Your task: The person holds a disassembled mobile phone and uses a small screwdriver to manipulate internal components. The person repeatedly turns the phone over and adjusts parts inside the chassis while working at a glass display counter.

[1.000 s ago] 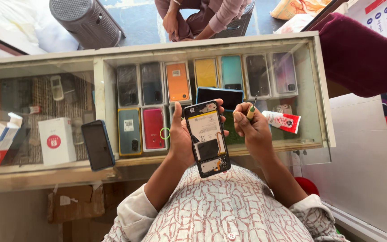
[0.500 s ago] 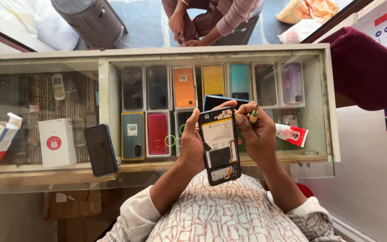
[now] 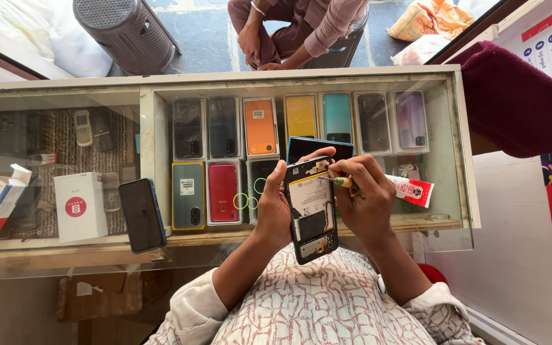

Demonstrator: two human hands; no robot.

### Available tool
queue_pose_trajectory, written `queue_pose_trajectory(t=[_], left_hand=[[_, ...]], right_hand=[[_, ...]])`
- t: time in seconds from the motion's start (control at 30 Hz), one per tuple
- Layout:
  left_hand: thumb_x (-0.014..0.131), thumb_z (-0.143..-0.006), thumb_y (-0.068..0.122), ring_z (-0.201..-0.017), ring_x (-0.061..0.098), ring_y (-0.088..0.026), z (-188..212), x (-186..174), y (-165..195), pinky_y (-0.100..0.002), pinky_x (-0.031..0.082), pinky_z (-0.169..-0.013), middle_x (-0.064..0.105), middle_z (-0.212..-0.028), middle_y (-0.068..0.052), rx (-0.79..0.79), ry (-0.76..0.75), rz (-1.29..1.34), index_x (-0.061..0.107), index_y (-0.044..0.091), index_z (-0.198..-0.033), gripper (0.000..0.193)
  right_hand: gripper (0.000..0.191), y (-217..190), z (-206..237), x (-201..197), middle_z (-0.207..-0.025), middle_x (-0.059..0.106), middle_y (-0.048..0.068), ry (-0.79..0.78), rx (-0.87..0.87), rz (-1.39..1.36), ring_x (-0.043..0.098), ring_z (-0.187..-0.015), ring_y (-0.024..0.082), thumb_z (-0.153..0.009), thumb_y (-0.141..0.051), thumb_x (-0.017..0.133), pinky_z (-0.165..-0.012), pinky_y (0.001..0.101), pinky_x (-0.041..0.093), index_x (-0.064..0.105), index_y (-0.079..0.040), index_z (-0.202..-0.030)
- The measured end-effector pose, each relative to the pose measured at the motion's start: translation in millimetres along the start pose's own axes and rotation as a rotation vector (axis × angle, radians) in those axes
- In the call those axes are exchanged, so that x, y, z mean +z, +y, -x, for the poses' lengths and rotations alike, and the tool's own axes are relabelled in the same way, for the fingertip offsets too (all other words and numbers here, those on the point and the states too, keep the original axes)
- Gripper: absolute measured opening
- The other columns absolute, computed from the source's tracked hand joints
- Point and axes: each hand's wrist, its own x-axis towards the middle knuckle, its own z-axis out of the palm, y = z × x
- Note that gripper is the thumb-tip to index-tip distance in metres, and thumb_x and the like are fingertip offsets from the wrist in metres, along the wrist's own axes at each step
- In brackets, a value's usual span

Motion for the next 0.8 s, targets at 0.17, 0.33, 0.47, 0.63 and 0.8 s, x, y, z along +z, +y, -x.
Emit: queue_pose_trajectory(t=[0.17, 0.33, 0.47, 0.63, 0.8], left_hand=[[0.029, -0.111, 0.053, -0.112, 0.067, -0.021, 3.3, 0.0, 1.3, -0.041, 0.059, -0.098, 0.067, -0.128, -0.013, -0.051, 0.032, -0.034, 0.045, -0.003, -0.154, 0.073], [0.027, -0.110, 0.055, -0.113, 0.067, -0.025, 7.8, -0.2, 0.1, -0.043, 0.058, -0.099, 0.066, -0.129, -0.017, -0.102, 0.019, -0.001, 0.045, -0.003, -0.157, 0.076], [0.028, -0.107, 0.054, -0.112, 0.067, -0.026, 9.8, -2.7, 0.9, -0.045, 0.058, -0.096, 0.065, -0.132, -0.017, -0.135, 0.070, 0.081, 0.043, -0.003, -0.156, 0.077], [0.033, -0.105, 0.055, -0.110, 0.067, -0.026, 11.0, -10.5, 1.9, -0.045, 0.059, -0.094, 0.065, -0.127, -0.017, -0.106, 0.057, 0.052, 0.041, -0.003, -0.156, 0.077], [0.037, -0.108, 0.052, -0.109, 0.066, -0.024, 12.0, -20.8, -0.2, -0.042, 0.058, -0.095, 0.065, -0.124, -0.015, 0.002, 0.041, -0.020, 0.043, -0.004, -0.157, 0.075]], right_hand=[[0.013, 6.8, 11.8, 1.4, -0.078, 0.065, 0.002, 0.023, 0.543, -0.417, 0.051, -0.064, 0.007, -0.092, -0.006, 0.080, -0.053, 0.0229, 0.038, 0.074, -0.001, -0.103], [0.014, 26.9, 13.3, -1.8, -0.077, 0.068, 0.001, -0.108, 0.729, -0.925, 0.054, -0.064, 0.004, -0.091, -0.010, 0.079, -0.055, 0.0186, 0.041, 0.070, -0.001, -0.099], [0.014, 30.3, 15.7, -3.5, -0.079, 0.066, 0.001, -0.104, 0.672, -0.929, 0.047, -0.060, 0.003, -0.098, -0.014, 0.075, -0.052, 0.0175, 0.036, 0.069, -0.002, -0.102], [0.026, 23.4, 20.0, -22.3, -0.082, 0.065, -0.002, -0.048, 0.661, -0.664, 0.053, -0.064, 0.000, -0.102, -0.021, 0.062, -0.055, 0.0165, 0.042, 0.071, -0.008, -0.123], [0.023, 7.3, 33.4, -35.0, -0.087, 0.069, -0.001, 0.009, 0.348, -0.252, 0.056, -0.063, 0.002, -0.093, -0.017, 0.077, -0.050, 0.0197, 0.042, 0.069, -0.005, -0.112]])
